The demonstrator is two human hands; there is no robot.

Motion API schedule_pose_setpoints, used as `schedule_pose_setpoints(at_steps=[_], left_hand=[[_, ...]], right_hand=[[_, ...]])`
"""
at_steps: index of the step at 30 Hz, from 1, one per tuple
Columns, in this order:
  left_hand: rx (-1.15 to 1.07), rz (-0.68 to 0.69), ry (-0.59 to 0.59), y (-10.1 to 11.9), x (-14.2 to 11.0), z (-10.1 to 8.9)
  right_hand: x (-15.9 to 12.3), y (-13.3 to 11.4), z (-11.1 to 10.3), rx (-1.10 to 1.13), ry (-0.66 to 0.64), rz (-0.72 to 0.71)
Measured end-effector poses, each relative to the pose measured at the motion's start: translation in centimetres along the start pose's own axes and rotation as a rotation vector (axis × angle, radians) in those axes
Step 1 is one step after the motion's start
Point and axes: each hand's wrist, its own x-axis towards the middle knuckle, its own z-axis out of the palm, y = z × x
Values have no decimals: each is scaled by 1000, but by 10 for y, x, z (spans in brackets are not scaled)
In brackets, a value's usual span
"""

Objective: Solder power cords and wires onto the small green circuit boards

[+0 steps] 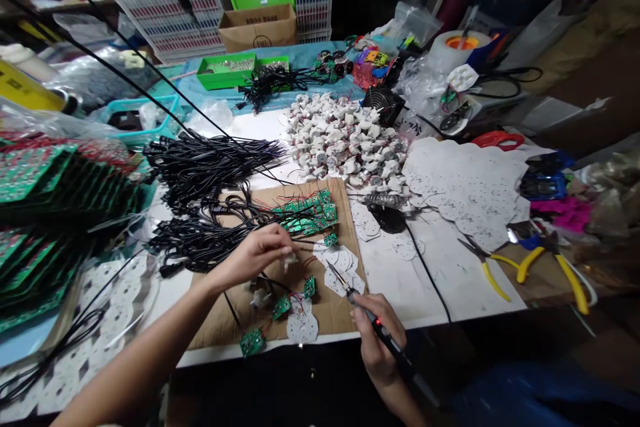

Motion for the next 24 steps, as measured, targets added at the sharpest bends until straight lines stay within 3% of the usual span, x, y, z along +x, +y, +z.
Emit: schedule_pose_setpoints(at_steps=[2,4,9,17,24], left_hand=[[13,-6,-3,-6,-16,14],[56,-1,73,-10,-25,19],[5,-34,302,-11,-32,11],[325,-213,285,1,-38,-6],[2,-262,374,-7,-41,-13]], right_hand=[[-1,0,-1,1,-13,29],[-4,2,-1,15,-3,57],[-12,11,2,63,57,89],[-11,8,1,42,45,109],[-9,7,0,37,21,119]])
